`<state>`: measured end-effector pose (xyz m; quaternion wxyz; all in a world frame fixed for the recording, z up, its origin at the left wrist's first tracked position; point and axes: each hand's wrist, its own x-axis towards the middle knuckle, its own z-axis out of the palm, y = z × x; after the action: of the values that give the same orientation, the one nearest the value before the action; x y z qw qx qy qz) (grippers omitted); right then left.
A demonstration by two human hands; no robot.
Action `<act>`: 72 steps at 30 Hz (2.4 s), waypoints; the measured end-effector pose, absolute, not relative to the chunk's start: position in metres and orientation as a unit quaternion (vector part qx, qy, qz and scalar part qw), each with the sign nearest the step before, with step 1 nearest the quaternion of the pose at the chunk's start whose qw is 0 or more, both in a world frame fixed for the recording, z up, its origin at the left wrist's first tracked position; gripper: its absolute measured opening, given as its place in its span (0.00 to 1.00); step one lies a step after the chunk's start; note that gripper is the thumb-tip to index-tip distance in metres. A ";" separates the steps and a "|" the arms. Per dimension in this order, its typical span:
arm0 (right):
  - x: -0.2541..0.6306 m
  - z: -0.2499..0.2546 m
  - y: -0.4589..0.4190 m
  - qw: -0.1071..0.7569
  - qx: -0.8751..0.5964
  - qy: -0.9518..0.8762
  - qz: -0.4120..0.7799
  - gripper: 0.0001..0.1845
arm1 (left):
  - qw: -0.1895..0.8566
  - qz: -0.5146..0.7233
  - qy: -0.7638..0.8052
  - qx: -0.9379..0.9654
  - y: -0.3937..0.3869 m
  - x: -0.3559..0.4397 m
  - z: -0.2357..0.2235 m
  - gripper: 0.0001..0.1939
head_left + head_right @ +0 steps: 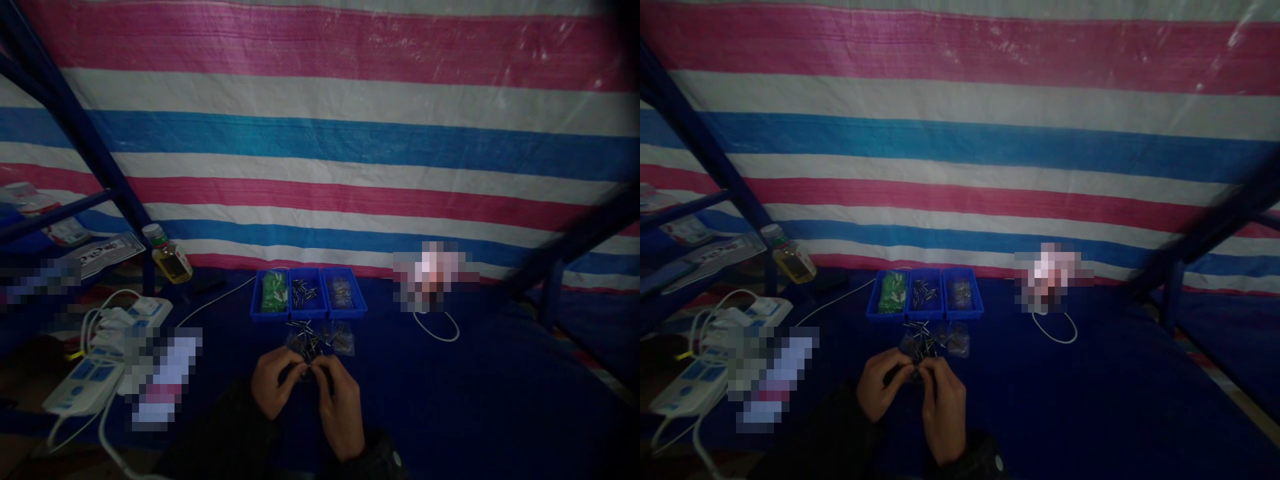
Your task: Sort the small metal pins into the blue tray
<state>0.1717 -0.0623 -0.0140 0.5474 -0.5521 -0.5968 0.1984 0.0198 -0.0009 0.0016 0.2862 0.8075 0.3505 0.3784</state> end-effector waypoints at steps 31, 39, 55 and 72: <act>0.171 -0.013 -0.063 0.522 -0.583 -0.594 0.186 0.19 | 0.282 0.386 0.359 0.801 -0.003 0.021 0.007 0.15; 0.174 -0.011 -0.062 0.566 -0.553 -0.586 0.174 0.12 | 0.299 0.379 0.363 0.797 -0.002 0.020 0.004 0.17; 0.172 -0.013 -0.062 0.545 -0.547 -0.610 0.178 0.12 | 0.300 0.353 0.319 0.827 -0.001 0.020 0.001 0.11; 0.186 -0.018 -0.060 0.526 -0.669 -0.507 0.134 0.23 | 0.126 0.383 0.379 0.833 0.043 0.037 0.061 0.08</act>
<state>0.1859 -0.0599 -0.0176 0.5265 -0.6695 -0.5067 0.1335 0.0375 0.0434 0.0609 0.1259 0.8329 0.3791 0.3830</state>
